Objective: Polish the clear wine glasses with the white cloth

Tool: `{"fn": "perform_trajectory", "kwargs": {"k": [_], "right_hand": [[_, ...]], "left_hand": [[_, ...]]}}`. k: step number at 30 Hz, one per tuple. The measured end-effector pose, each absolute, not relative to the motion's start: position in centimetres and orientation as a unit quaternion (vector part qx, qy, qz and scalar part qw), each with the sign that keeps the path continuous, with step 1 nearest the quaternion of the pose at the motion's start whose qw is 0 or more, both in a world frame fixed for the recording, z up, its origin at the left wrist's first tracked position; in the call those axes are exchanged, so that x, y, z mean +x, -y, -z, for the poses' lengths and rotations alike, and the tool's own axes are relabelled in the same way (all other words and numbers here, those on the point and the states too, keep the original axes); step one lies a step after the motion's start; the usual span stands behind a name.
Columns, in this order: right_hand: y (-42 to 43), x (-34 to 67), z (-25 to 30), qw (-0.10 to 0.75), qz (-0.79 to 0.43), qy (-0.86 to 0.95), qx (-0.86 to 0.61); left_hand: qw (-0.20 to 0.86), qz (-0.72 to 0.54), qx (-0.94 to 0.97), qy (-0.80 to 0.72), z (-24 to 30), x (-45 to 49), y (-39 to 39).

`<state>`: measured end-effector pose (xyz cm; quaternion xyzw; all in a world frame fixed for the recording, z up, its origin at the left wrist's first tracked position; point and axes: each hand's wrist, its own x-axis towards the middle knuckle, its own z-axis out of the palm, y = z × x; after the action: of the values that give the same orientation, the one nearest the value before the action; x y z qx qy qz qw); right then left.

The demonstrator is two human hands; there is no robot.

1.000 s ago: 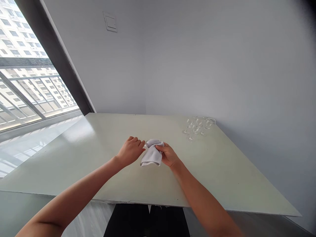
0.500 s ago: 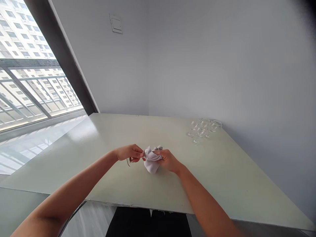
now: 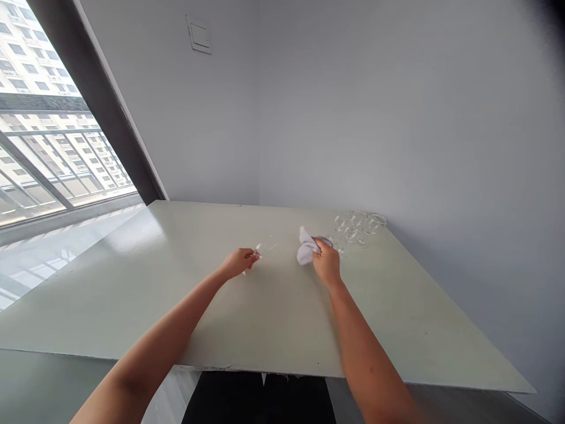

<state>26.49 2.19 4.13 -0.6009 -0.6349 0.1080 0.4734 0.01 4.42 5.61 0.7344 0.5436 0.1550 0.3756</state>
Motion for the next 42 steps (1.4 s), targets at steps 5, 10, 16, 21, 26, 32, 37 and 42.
{"fn": "perform_trajectory", "kwargs": {"k": [5, 10, 16, 21, 26, 32, 37, 42], "right_hand": [[-0.5, 22.4, -4.3, 0.371, 0.052, 0.792, -0.483], [0.8, 18.8, -4.0, 0.331, -0.033, 0.841, -0.426], [-1.3, 22.4, -3.6, 0.428, -0.417, 0.649, -0.470], [-2.3, 23.0, -2.8, 0.516, -0.631, 0.386, -0.432], [-0.6, 19.1, -3.0, 0.633, -0.593, 0.330, -0.372], [1.4, 17.1, -2.7, 0.571, -0.234, 0.665, -0.420], [1.6, 16.8, -2.2, 0.529, -0.161, 0.744, -0.374], [2.0, 15.6, -2.0, 0.558, -0.396, 0.614, -0.394]], "left_hand": [[0.102, -0.159, 0.786, -0.589, -3.6, 1.5, -3.4], [-0.069, -0.177, 0.887, -0.420, -2.2, 1.8, -2.2], [-0.083, -0.245, 0.919, -0.298, -1.8, 1.9, -1.9], [-0.007, -0.294, 0.891, -0.346, -1.6, 2.5, -1.7], [0.123, -0.387, 0.775, -0.485, -1.7, 3.3, -1.2], [0.499, -0.426, 0.607, -0.449, -2.3, 4.9, 0.0], [0.652, -0.486, 0.450, -0.370, -3.1, 5.3, 0.1], [0.614, -0.504, 0.446, -0.412, -3.5, 4.6, -0.3]]}}
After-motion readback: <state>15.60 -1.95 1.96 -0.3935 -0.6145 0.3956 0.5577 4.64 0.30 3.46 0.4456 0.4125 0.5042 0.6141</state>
